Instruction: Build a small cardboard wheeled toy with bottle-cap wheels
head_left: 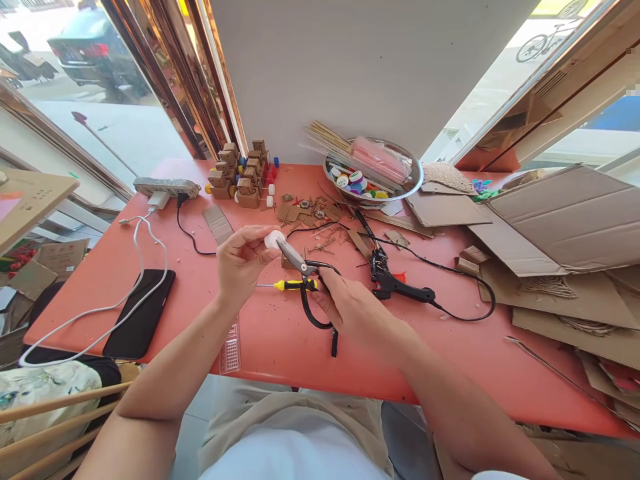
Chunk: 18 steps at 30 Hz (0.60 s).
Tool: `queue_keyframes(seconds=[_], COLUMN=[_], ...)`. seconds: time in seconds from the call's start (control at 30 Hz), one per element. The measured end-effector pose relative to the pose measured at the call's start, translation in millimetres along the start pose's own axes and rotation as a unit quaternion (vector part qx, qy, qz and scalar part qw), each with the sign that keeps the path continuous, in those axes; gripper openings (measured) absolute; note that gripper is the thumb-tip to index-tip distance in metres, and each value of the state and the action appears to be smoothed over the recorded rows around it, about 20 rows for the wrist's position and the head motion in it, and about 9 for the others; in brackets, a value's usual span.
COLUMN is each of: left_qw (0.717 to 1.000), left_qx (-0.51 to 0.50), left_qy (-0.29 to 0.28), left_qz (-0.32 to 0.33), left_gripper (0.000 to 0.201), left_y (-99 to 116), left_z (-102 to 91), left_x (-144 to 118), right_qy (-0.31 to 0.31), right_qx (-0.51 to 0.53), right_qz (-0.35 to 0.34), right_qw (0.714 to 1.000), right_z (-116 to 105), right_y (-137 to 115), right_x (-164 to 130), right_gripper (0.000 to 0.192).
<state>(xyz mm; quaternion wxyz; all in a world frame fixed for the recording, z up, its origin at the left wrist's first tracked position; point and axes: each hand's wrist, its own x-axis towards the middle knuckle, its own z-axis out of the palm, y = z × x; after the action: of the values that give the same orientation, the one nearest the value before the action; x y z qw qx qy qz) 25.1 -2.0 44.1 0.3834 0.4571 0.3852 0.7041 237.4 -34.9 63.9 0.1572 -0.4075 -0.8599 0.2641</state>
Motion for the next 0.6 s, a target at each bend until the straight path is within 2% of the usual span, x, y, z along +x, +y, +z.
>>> queue_keyframes(seconds=[0.13,0.23,0.3,0.4,0.5,0.6], left_qw=[0.999,0.996,0.993,0.994,0.996,0.997], left_qx=[0.018,0.032,0.038,0.046,0.039,0.018], left_qy=[0.008,0.018,0.022,0.022,0.021,0.014], left_qz=[0.036,0.087,0.105,0.098,0.084,0.074], left_gripper=[0.044,0.041,0.039,0.040,0.041,0.041], left_y=[-1,-1,1,3,4,3], left_z=[-0.8,-1.3,-1.8,-2.8,-3.6,-4.0], left_x=[-2,-2,-2,0,2,3], right_qy=[0.005,0.011,-0.003,-0.045,-0.094,-0.149], right_qx=[0.034,0.123,0.205,0.333,0.462,0.550], right_qz=[-0.005,-0.007,-0.004,0.015,0.039,0.051], right_qw=[0.999,0.992,0.979,0.942,0.881,0.820], right_z=[4,3,2,-1,-1,0], right_y=[-2,-6,-9,-11,-9,-5], right_x=[0,1,2,4,6,7], right_gripper=[0.018,0.013,0.020,0.043,0.062,0.070])
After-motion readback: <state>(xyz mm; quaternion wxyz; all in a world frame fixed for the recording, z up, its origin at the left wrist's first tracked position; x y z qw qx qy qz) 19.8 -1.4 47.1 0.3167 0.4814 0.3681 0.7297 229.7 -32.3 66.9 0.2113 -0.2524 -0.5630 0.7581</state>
